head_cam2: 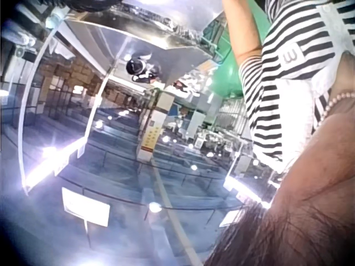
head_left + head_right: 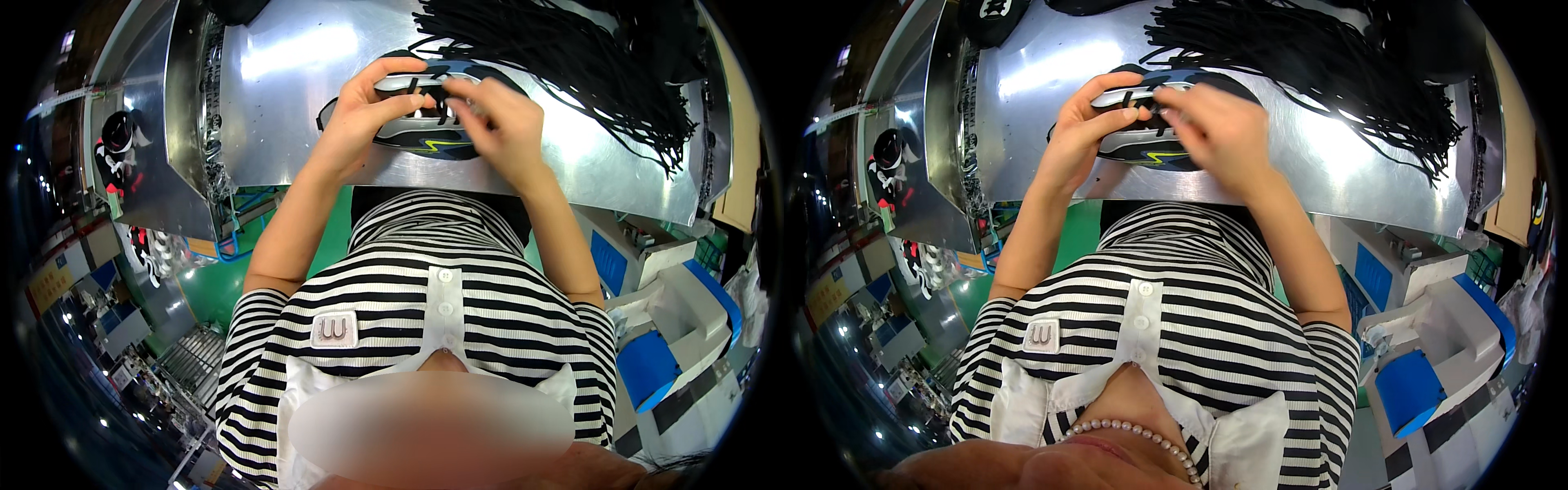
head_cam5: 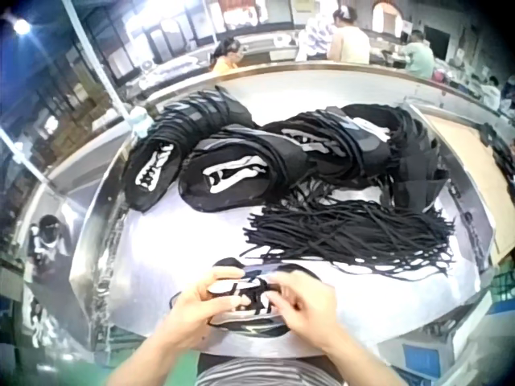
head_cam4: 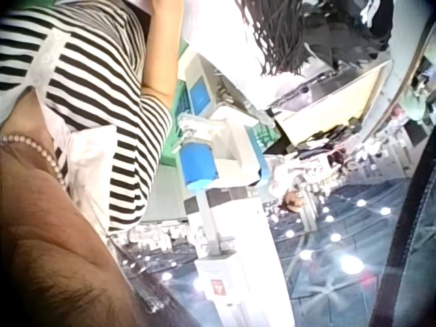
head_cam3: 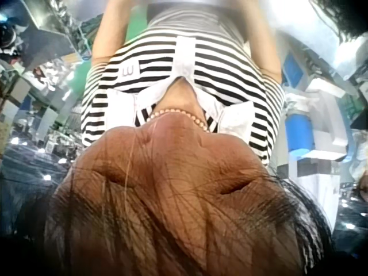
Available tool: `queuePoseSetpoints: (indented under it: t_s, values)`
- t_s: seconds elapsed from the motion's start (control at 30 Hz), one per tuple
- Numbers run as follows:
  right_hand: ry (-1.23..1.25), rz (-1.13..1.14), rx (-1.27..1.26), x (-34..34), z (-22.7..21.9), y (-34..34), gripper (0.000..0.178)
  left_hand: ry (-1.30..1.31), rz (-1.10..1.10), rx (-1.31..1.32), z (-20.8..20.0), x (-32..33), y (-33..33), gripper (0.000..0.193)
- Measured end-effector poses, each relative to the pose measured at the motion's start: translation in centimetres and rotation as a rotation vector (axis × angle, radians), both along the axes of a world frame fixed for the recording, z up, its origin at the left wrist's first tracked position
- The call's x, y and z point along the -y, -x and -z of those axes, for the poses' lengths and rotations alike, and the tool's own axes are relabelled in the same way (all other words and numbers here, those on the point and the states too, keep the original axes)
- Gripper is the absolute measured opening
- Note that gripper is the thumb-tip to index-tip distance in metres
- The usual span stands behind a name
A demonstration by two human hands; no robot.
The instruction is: The person threads laces through the eyelets of a sneaker upper and ties a knot.
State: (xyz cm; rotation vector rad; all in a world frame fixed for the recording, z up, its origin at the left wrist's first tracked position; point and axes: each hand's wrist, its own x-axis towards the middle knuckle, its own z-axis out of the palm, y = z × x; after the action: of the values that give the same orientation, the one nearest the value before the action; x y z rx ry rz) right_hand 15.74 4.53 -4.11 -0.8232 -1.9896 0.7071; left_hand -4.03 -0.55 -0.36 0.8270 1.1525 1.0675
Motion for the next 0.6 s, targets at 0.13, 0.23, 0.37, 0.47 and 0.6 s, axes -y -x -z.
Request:
queuePoseSetpoints:
  t_s: [0.13, 0.23, 0.37, 0.47, 0.6]
  values:
    - [-0.261, -0.049, 0.089, -0.8, 0.5, 1.0, 0.024, -0.011, 0.059, 0.012, 0.3, -0.1, -0.3, 0.038]
    - [-0.107, -0.040, -0.031, -1.0, 1.1, 1.4, 0.023, 0.015, 0.088, -0.015, 0.2, -0.1, 0.3, 0.037]
    - [0.091, -0.045, -0.153, -0.9, 0.7, 1.4, 0.021, -0.001, -0.007, -0.101, 1.1, -0.5, -0.4, 0.044]
    - [-0.101, -0.168, -0.106, 0.0, -0.1, 0.4, 0.022, 0.053, -0.088, -0.109, 0.3, -1.3, -1.0, 0.046]
    - [-0.181, -0.287, -0.210, 3.2, -1.7, 0.0, 0.023, 0.037, -0.146, -0.181, 1.2, -2.7, -1.2, 0.046]
